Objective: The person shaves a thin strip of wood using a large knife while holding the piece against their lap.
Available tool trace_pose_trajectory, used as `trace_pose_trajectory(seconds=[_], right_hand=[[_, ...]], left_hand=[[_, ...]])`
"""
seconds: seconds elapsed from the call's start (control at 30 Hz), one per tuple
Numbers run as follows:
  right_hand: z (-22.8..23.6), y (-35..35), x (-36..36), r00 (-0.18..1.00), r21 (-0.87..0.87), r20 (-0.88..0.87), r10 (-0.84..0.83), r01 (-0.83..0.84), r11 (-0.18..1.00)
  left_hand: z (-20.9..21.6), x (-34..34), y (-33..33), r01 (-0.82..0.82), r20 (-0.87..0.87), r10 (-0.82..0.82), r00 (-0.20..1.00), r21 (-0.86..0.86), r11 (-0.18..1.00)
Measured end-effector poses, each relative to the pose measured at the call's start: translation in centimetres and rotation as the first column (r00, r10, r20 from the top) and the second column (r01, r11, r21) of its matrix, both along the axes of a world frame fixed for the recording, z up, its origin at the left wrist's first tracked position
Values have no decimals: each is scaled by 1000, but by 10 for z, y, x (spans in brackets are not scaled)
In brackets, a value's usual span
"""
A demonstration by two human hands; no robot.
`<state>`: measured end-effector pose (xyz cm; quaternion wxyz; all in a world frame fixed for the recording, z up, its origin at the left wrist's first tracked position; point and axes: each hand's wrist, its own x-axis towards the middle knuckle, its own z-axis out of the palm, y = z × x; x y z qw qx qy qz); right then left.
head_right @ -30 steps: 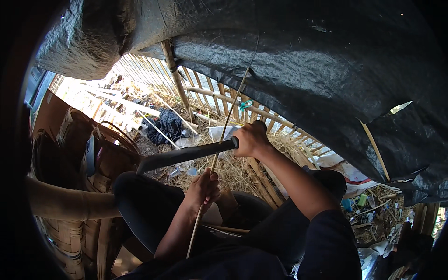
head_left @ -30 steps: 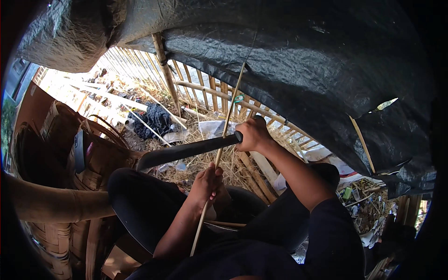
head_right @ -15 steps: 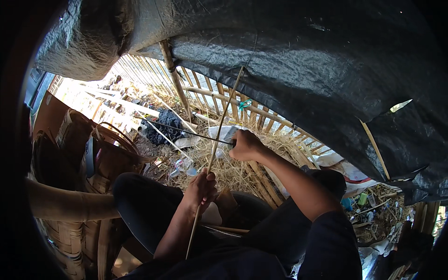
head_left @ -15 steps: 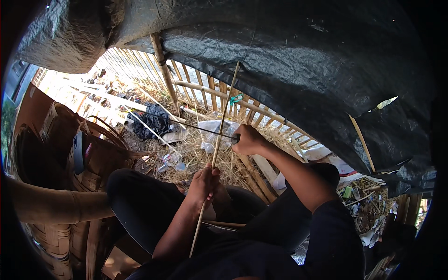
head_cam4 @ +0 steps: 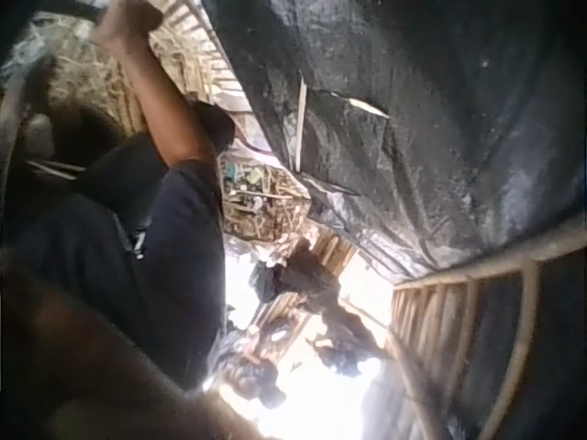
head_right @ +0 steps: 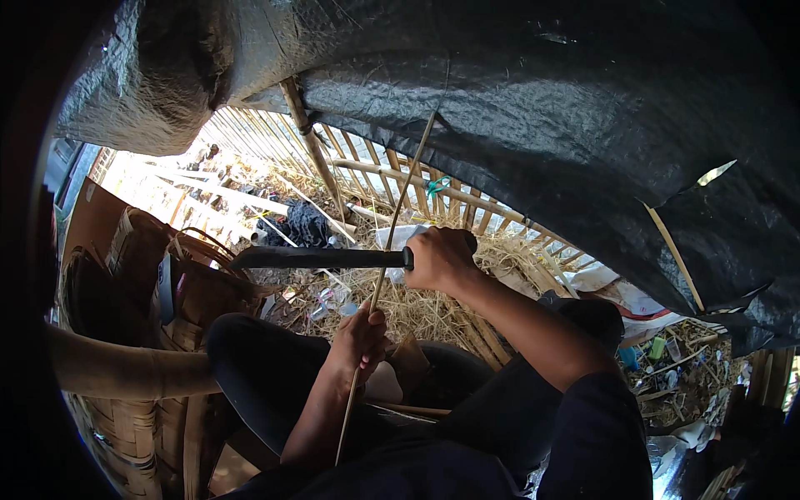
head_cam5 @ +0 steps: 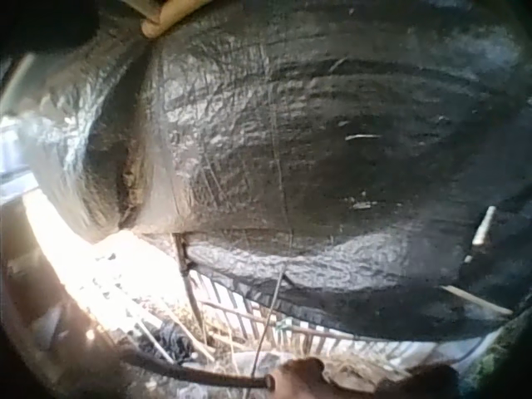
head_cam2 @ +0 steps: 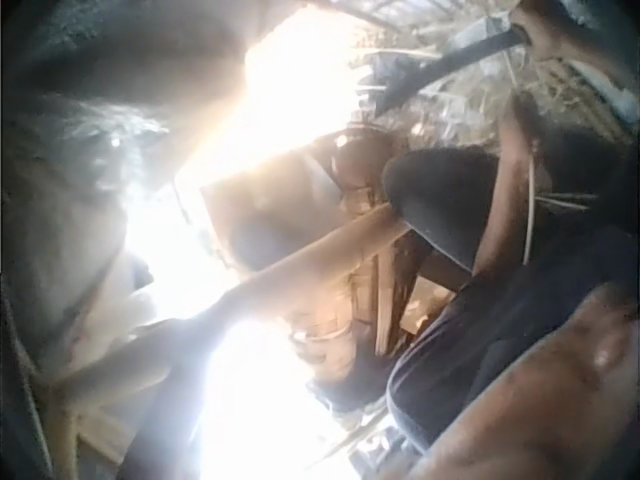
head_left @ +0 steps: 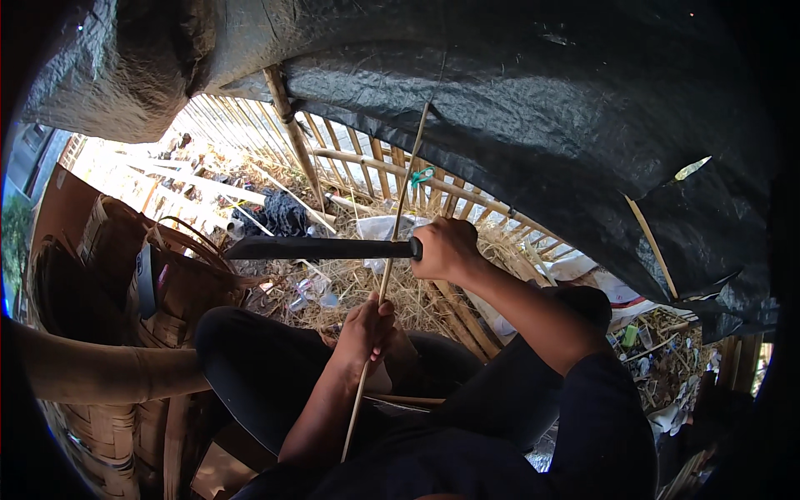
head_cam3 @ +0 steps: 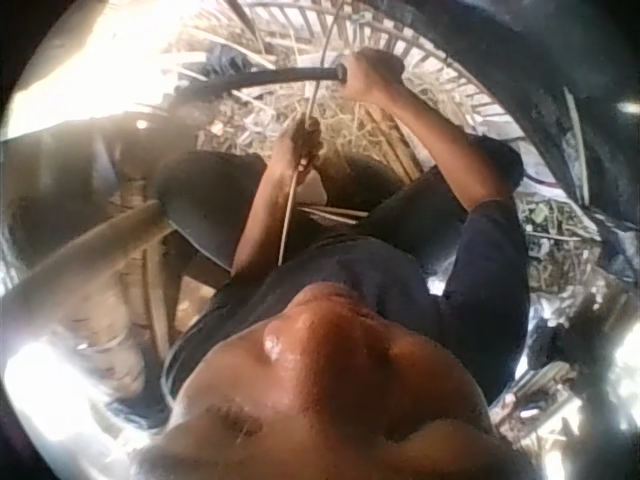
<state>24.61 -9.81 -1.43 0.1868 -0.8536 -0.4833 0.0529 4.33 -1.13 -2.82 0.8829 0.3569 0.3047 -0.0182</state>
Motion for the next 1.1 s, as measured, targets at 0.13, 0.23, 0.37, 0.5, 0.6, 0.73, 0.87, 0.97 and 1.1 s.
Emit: trace_pose_trajectory(seconds=[0.13,0.23,0.37,0.5,0.6,0.73,0.87,0.97,1.1], right_hand=[[-7,0,-12,995,-94,72,75,-68,993],[-1,2,9,999,-34,43,31,-29,999],[-4,2,5,998,20,57,7,-8,1000],[0,1,-19,992,-53,78,103,-99,994],[4,3,2,997,-33,64,47,-45,998],[-4,3,-3,999,93,52,-16,11,996],[-3,-1,-17,994,-58,41,101,-99,993],[-5,-1,16,998,-21,65,-23,24,999],[4,-3,-6,1000,52,12,-24,24,998]], left_hand=[[0,-1,1,-2,-22,3,1000,8,1000],[1,1,-1,-12,-9,11,1000,-97,995],[5,5,3,8,26,-8,1000,18,1000],[4,4,1,-14,-19,14,1000,-3,1000],[6,3,-1,-13,-27,12,1000,-43,999],[8,3,2,9,12,-9,1000,-17,1000],[1,-2,4,-11,-9,11,1000,-10,1000],[6,4,-2,12,7,-11,1000,-98,995],[9,2,4,22,6,-22,1000,-25,999]])
